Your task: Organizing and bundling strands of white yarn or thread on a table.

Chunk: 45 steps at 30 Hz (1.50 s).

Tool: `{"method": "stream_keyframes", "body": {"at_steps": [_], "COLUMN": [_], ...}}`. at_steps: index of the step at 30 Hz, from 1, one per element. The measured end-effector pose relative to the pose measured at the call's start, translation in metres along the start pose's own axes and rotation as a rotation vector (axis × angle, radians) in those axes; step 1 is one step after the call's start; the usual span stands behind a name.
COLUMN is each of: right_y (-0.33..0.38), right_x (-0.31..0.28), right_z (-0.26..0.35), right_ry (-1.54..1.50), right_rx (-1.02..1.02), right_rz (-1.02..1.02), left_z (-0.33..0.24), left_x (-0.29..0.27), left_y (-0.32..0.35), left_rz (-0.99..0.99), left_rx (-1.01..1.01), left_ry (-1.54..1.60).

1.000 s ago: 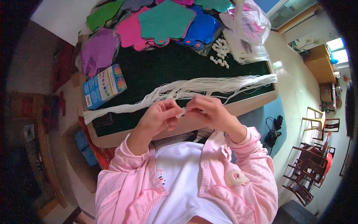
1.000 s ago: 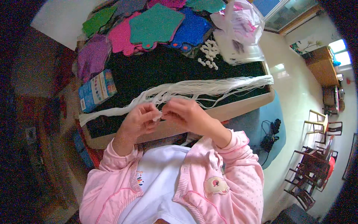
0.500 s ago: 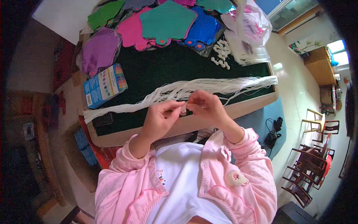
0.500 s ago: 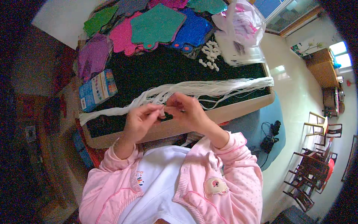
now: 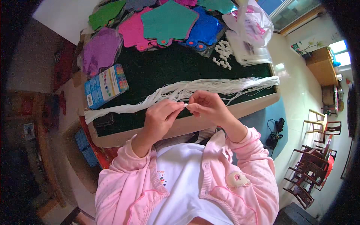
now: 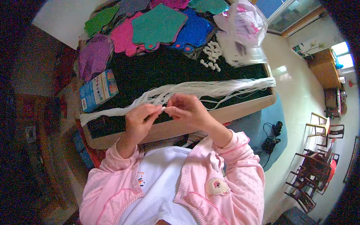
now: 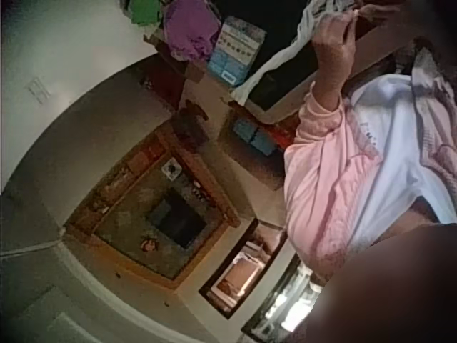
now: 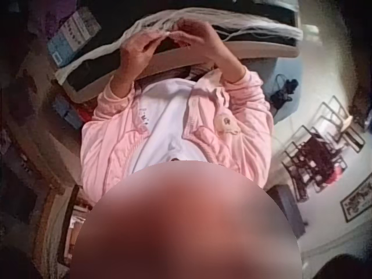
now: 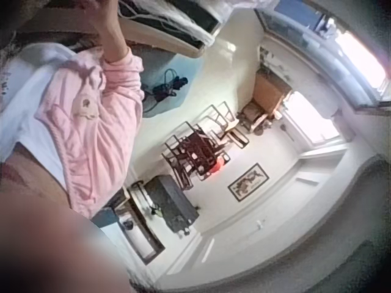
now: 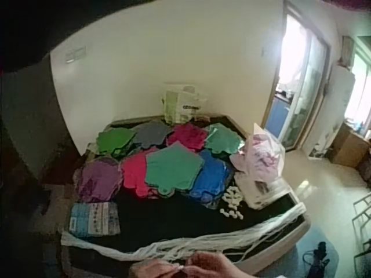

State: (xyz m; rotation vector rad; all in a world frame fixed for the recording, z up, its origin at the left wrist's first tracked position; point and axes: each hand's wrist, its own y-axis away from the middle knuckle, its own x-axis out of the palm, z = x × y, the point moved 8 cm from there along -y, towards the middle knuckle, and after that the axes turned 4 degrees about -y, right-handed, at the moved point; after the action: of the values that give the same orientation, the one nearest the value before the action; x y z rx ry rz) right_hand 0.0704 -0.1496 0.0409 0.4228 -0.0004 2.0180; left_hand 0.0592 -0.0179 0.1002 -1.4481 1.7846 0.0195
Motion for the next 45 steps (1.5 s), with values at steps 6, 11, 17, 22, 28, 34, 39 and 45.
{"method": "stream_keyframes", "body": {"at_steps": [6, 11, 17, 22, 28, 34, 39, 45], "right_y": [0.027, 0.018, 0.03, 0.022, 0.024, 0.013, 0.009, 0.019], "right_x": [0.022, 0.016, 0.049, 0.033, 0.037, 0.027, 0.015, 0.032], "right_z": [0.067, 0.075, 0.051, 0.079, 0.057, 0.07, 0.05, 0.065], "right_ry": [0.975, 0.961, 1.106, 1.153, 1.179, 1.129, 0.792, 1.102], "right_rx": [-0.534, -0.804, -0.791, -0.853, -0.796, -0.755, -0.634, -0.804], "right_rz": [-0.103, -0.278, -0.084, -0.186, -0.133, -0.079, -0.222, -0.316], "left_z": [0.04, 0.024, 0.05, 0.024, 0.047, 0.034, 0.046, 0.042], "left_x": [0.004, 0.035, 0.026, 0.031, 0.028, 0.026, 0.045, 0.026], "left_y": [0.011, 0.019, 0.016, 0.014, 0.013, 0.008, 0.016, 0.002], "left_rz": [0.036, 0.264, 0.024, 0.248, 0.067, 0.272, 0.089, 0.025], "left_rx": [-0.434, -0.54, -0.69, -0.387, -0.706, -0.437, -0.808, -0.429], "left_ry": [0.226, 0.781, 0.728, 0.682, 0.752, 0.531, 1.134, 0.344]}}
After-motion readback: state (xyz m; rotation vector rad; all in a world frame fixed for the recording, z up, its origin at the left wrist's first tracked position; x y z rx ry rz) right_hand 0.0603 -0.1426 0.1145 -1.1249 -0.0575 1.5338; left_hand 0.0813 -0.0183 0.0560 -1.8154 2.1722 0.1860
